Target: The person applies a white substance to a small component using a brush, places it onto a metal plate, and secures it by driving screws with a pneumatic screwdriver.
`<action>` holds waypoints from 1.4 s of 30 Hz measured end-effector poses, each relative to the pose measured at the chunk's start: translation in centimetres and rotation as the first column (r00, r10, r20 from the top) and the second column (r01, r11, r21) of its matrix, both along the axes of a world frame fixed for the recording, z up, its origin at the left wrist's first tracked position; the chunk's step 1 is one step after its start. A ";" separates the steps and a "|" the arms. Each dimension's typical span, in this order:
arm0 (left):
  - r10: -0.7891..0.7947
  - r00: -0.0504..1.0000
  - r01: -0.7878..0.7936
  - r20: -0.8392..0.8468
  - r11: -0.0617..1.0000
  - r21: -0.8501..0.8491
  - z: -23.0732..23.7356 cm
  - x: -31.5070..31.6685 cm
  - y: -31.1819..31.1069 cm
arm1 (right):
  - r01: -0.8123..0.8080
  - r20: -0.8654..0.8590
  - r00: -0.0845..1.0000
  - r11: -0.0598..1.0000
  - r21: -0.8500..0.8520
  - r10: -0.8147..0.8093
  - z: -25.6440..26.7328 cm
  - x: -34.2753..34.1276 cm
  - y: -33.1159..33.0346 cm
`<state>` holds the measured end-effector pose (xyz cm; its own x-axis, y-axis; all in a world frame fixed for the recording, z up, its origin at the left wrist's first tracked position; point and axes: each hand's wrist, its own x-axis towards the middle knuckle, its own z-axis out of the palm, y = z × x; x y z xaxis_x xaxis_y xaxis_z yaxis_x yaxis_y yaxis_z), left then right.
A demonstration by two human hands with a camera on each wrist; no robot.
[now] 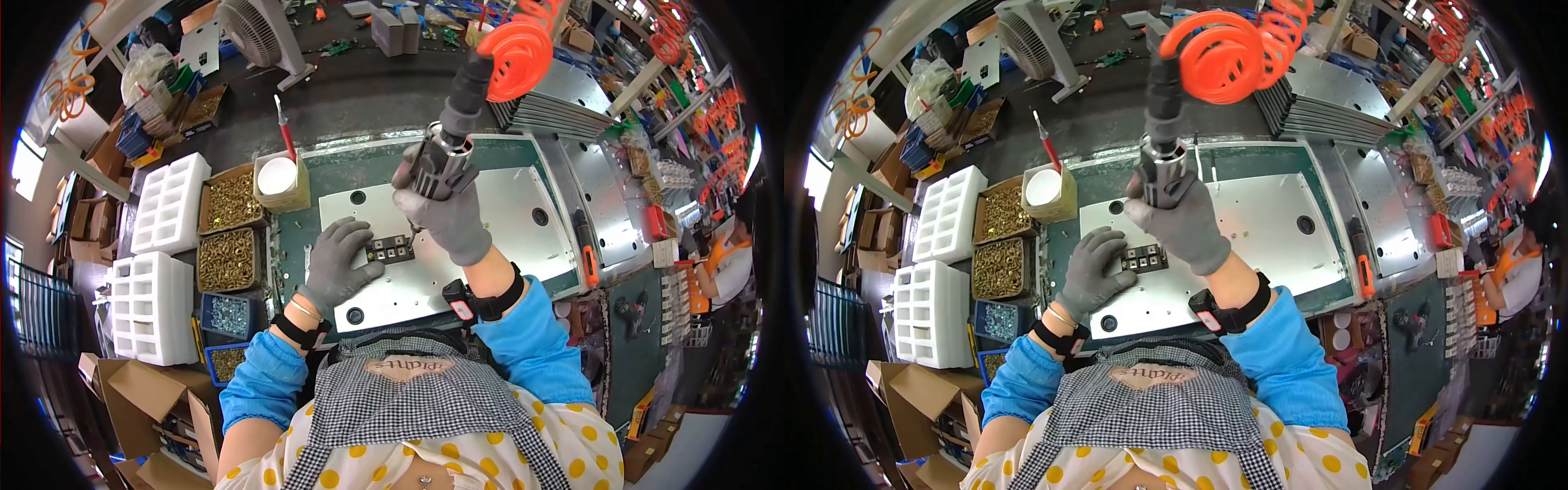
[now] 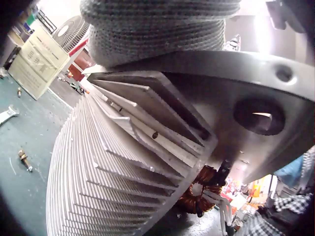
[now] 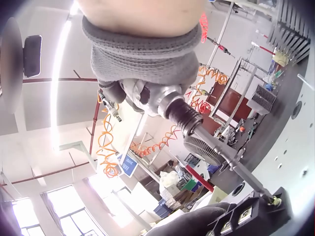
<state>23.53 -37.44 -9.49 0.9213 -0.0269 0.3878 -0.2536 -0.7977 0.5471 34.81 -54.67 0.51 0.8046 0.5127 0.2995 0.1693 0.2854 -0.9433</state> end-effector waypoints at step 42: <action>-0.001 0.998 0.001 -0.064 1.000 -0.005 0.6 0.7 -0.5 | -0.162 -0.011 0.987 0.972 -0.172 0.162 1.4 0.7 1.0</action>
<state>24.19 -37.98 -8.86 0.9443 -0.0260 0.3282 -0.2186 -0.7948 0.5662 35.55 -53.66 1.93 0.7058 0.6801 0.1980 0.1368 0.1434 -0.9802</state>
